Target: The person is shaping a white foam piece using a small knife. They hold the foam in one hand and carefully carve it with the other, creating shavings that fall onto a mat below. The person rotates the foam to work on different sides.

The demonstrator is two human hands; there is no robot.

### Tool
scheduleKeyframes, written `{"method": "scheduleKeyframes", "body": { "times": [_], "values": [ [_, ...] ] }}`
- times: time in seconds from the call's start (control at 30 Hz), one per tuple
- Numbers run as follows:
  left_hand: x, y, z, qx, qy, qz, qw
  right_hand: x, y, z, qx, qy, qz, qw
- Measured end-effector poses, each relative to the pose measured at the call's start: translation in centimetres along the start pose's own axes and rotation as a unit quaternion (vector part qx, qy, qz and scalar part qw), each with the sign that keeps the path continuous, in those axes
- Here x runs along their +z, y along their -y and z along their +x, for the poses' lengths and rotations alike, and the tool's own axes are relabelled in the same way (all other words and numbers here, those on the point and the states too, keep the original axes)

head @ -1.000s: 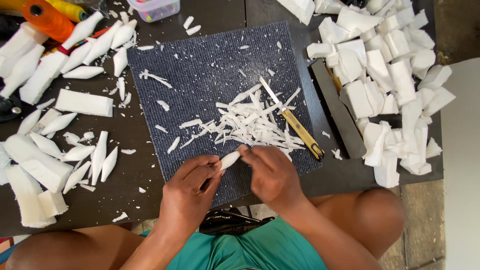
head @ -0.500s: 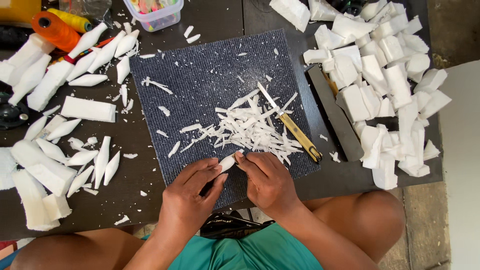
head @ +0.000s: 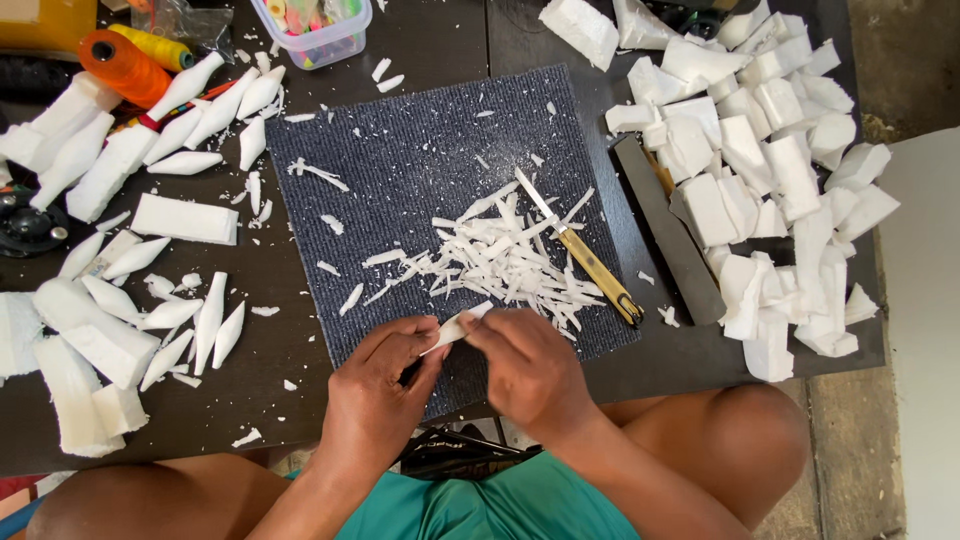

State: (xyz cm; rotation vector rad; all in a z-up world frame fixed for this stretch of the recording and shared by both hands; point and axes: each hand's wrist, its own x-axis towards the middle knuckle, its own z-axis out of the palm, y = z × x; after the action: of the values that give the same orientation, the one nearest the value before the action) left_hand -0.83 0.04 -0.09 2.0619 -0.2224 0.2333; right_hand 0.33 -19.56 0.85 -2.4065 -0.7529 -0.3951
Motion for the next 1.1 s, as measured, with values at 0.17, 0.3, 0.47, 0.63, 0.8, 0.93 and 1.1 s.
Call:
{"method": "scheduleKeyframes", "body": {
  "times": [0.17, 0.3, 0.47, 0.63, 0.8, 0.93, 1.1],
  "values": [
    [-0.1, 0.1, -0.2, 0.016, 0.007, 0.011, 1.0, 0.5, -1.8, -1.3, 0.005, 0.01, -0.031, 0.999],
    [-0.1, -0.1, -0.2, -0.012, 0.009, -0.009, 1.0, -0.3, 0.3, 0.1, -0.001, -0.013, -0.016, 1.0],
    [0.0, 0.1, -0.2, 0.008, 0.023, -0.006, 1.0, 0.0, -1.9, -1.3, 0.006, 0.015, -0.04, 0.999],
    [-0.1, 0.4, -0.3, 0.001, 0.023, 0.002, 1.0, 0.1, -1.0, -1.1, 0.032, 0.028, -0.009, 0.999],
    [-0.1, 0.8, -0.6, 0.015, 0.028, 0.009, 0.999, 0.2, -2.8, -1.5, 0.023, 0.007, -0.044, 0.999],
    [-0.4, 0.4, -0.5, -0.017, 0.041, -0.032, 0.998, 0.1, -0.7, -0.2, 0.01, -0.008, -0.043, 0.999],
    [-0.1, 0.7, -0.8, -0.023, 0.042, -0.061, 0.997, -0.4, -1.2, -0.1, -0.02, 0.009, -0.068, 0.997]
  ]
}}
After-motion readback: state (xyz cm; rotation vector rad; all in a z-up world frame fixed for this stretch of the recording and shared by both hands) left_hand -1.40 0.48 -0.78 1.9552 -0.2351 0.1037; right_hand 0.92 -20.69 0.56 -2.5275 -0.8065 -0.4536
